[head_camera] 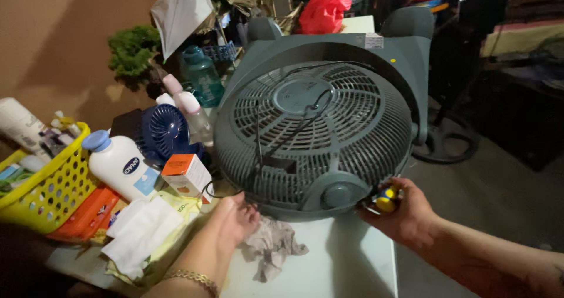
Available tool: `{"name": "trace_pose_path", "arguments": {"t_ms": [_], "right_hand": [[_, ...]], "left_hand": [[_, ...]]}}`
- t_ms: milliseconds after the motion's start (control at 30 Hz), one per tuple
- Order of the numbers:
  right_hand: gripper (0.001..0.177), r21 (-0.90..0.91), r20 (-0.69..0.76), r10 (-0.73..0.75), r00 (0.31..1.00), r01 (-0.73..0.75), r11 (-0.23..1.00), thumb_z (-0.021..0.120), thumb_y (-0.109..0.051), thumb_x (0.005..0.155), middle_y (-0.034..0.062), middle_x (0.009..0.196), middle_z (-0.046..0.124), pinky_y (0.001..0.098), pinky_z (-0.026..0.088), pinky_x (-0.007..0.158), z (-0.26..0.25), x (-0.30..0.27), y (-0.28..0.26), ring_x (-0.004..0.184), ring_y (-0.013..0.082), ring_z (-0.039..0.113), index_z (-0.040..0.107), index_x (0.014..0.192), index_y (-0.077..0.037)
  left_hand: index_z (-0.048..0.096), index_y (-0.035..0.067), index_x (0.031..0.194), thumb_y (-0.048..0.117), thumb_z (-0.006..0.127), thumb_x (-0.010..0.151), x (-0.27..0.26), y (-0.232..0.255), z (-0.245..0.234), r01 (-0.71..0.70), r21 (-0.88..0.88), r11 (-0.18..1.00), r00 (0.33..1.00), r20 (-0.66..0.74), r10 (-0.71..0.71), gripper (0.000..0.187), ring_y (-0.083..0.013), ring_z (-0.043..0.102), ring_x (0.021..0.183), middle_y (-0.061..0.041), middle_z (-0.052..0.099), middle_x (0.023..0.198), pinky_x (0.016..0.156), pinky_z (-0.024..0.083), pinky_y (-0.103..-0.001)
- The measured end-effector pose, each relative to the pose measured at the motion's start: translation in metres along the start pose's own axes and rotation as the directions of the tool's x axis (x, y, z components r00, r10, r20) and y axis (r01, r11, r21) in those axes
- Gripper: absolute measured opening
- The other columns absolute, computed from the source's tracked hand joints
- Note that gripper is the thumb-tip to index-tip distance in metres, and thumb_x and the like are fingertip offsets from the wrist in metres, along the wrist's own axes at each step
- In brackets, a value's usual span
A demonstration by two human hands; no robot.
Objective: The person uses a screwdriver to loosen screws on the front grill of a grey table fan. They then remove the grill, rotate the fan to inspect the blades, and reattach the grill, tightening the screws to secure it.
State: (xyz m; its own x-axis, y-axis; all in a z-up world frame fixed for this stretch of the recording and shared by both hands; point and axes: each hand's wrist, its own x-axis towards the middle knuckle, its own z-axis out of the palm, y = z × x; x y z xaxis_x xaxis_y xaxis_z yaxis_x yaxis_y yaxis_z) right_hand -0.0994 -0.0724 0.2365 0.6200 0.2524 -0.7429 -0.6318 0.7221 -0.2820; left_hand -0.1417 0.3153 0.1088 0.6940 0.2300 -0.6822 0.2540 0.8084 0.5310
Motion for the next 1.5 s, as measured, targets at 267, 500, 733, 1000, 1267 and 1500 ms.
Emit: {"name": "trace_pose_path", "arguments": {"t_ms": [267,500,733,1000,1267,1500], "right_hand": [[0.043,-0.078,-0.148,-0.077,0.986,0.066,0.995,0.051,-0.039,0.096,0.0136,0.136,0.061,0.0595,0.041,0.114,0.009,0.020,-0.059,0.129,0.0349,0.057,0.053,0.131,-0.012],[0.051,-0.038,-0.269,-0.133,0.954,0.127,0.991,0.054,-0.040,0.101,0.0151,0.138,0.055,0.0570,0.046,0.113,0.018,0.023,-0.080,0.128,0.0311,0.059,0.044,0.141,-0.008],[0.055,-0.117,-0.102,-0.149,0.984,0.137,0.984,0.046,-0.046,0.103,0.0134,0.133,0.060,0.0487,0.052,0.107,-0.003,0.044,-0.075,0.124,0.0279,0.062,0.048,0.142,-0.007],[0.047,-0.489,-0.082,-0.330,0.940,0.251,0.836,0.049,-0.037,0.103,0.0204,0.115,0.064,0.0496,0.056,0.092,-0.023,0.014,-0.023,0.102,0.0361,0.067,0.048,0.133,-0.001],[0.050,-0.966,0.170,-0.326,0.930,0.223,0.130,0.064,-0.048,0.094,0.0095,0.087,0.063,0.0325,0.047,0.057,-0.018,-0.032,0.032,0.064,0.0156,0.052,0.056,0.125,-0.009],[0.044,-0.597,0.749,-0.245,0.616,0.466,-0.653,0.074,-0.036,0.086,0.0129,0.096,0.075,0.0387,0.057,0.072,0.032,0.009,0.015,0.083,0.0247,0.072,0.061,0.116,-0.007]], "left_hand": [[0.052,0.007,0.118,0.030,0.063,0.098,-0.041,-0.039,0.061,0.061,0.016,0.998,0.998,0.021,-0.061,0.032,-0.0274,0.057,0.101,-0.013,0.057,0.111,0.086,0.048,-0.044],[0.038,0.011,0.153,0.034,0.080,0.080,-0.085,-0.056,0.097,-0.152,0.736,0.660,0.979,0.205,-0.003,0.087,-0.0220,0.052,0.130,-0.007,0.053,0.151,0.098,0.046,-0.044],[0.069,0.007,0.107,0.024,0.076,0.084,-0.071,-0.059,0.114,-0.582,0.803,-0.126,0.710,0.577,0.403,0.030,-0.0248,0.076,0.093,-0.011,0.077,0.099,0.079,0.058,-0.035],[0.069,0.007,0.102,0.023,0.076,0.081,-0.085,0.039,0.117,-0.690,0.701,-0.179,0.390,0.569,0.724,0.027,-0.0349,0.071,0.076,-0.016,0.073,0.082,0.069,0.055,-0.045],[0.066,0.001,0.099,0.030,0.081,0.083,-0.060,0.053,0.118,-0.642,0.684,-0.347,0.472,0.708,0.525,0.036,-0.0409,0.069,0.092,-0.020,0.072,0.092,0.080,0.054,-0.049],[0.051,0.006,0.132,0.035,0.083,0.079,-0.054,0.047,0.126,-0.511,0.796,-0.326,0.626,0.604,0.493,0.067,-0.0444,0.061,0.113,-0.025,0.056,0.133,0.096,0.050,-0.052]]}}
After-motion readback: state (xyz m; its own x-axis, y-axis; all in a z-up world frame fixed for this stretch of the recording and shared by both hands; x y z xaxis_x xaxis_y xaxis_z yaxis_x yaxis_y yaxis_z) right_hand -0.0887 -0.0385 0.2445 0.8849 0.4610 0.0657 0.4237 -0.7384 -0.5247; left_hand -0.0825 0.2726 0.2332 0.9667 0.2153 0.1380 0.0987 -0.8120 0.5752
